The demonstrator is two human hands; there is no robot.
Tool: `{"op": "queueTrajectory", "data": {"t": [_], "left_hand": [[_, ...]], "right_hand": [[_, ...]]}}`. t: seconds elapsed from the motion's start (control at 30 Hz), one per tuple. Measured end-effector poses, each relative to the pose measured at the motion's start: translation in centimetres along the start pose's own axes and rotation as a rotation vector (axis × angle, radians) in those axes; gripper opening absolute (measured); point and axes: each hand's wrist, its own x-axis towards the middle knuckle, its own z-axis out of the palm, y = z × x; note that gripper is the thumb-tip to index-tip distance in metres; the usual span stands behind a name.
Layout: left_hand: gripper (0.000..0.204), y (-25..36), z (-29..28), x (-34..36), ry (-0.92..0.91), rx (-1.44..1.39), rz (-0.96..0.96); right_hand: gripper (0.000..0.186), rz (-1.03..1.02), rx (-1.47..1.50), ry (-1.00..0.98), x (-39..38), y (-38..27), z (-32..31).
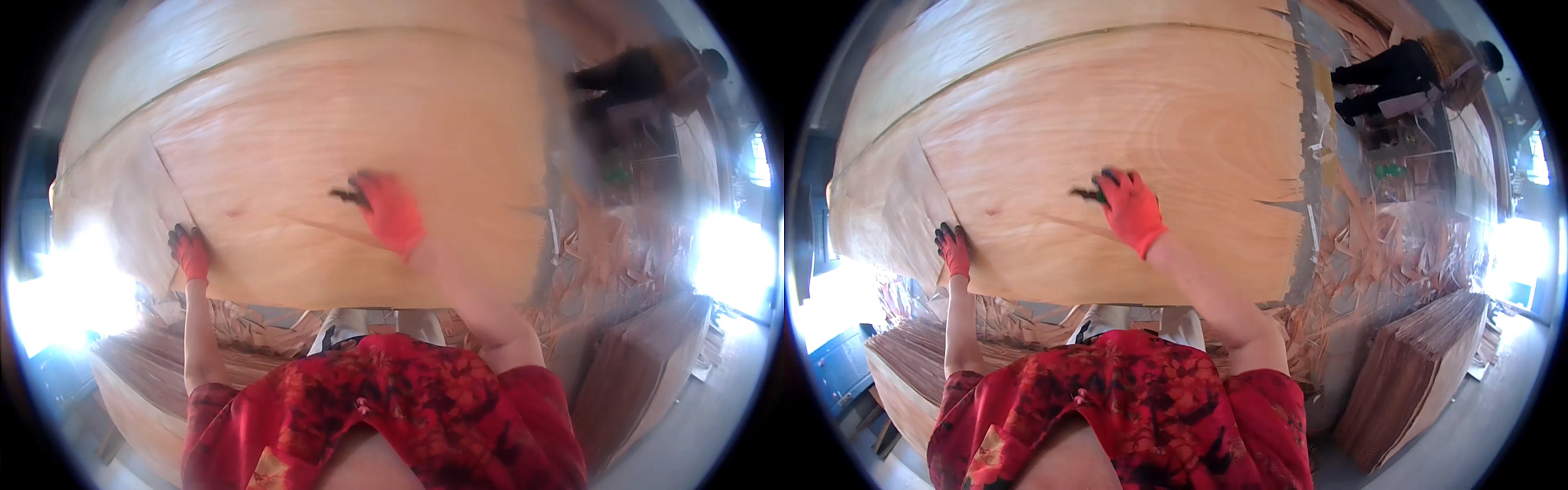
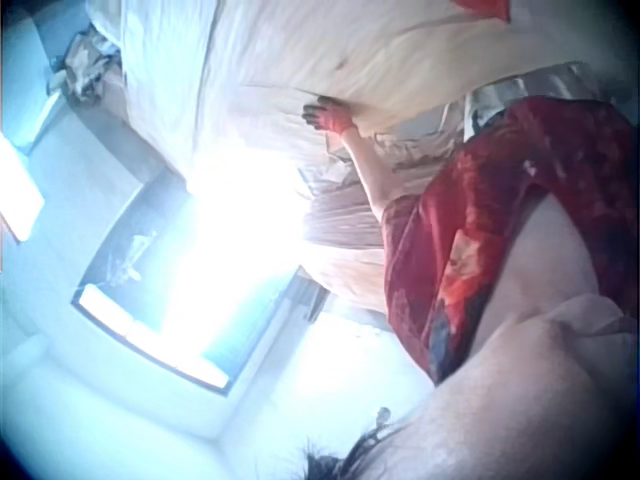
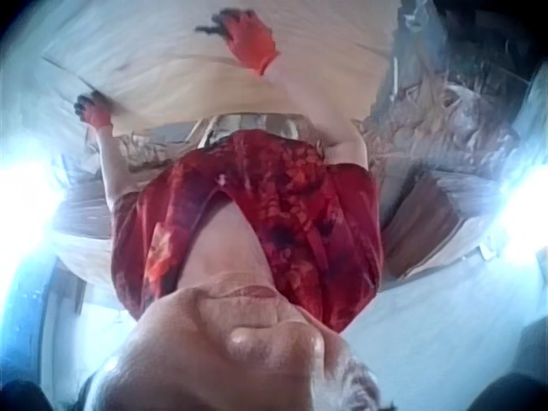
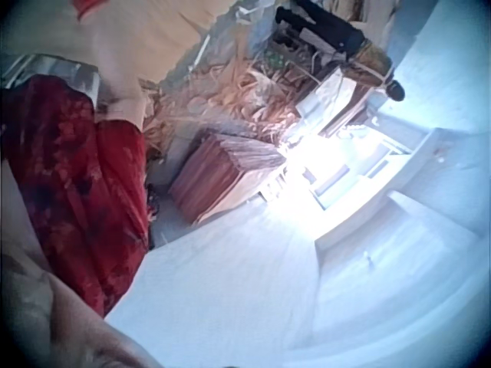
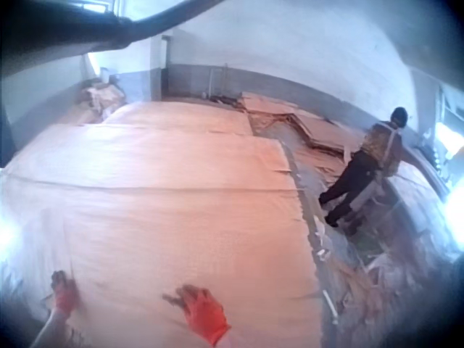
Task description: The person applies a sheet of veneer onto a large wooden board, smoothing it down by hand and using a tool to press the edges.
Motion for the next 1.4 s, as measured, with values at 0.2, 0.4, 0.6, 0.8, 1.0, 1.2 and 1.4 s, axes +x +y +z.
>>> {"op": "queueTrajectory", "data": {"t": [0.2,0.4,0.6,0.8,1.0,1.2,1.4], "left_hand": [[0.072,9.5,-1.9,-1.4,-0.231,-0.023,-0.183],[0.073,19.9,-2.3,-7.9,-0.299,0.049,-0.145],[0.056,35.8,-3.1,-16.8,-0.328,0.036,0.084],[0.062,48.2,-3.8,-25.2,-0.477,-0.376,0.018],[0.065,44.1,-7.9,-30.0,0.030,-0.589,0.091],[0.057,35.1,-6.2,-35.2,0.189,-0.349,0.050],[0.056,35.7,-5.4,-36.5,0.337,-0.363,0.186]], "right_hand": [[0.040,0.274,0.087,-0.010,-12.0,3.6,-6.2],[0.043,0.426,0.143,0.077,-21.8,11.2,-15.2],[0.043,0.349,0.092,0.127,-26.7,20.4,-23.7],[0.037,0.461,0.269,0.057,-30.5,25.9,-29.7],[0.036,0.494,0.545,0.064,-31.5,25.1,-31.4],[0.041,0.392,0.353,-0.032,-30.3,26.0,-29.8],[0.053,0.221,-0.029,-0.026,-20.8,28.4,-27.1]]}}
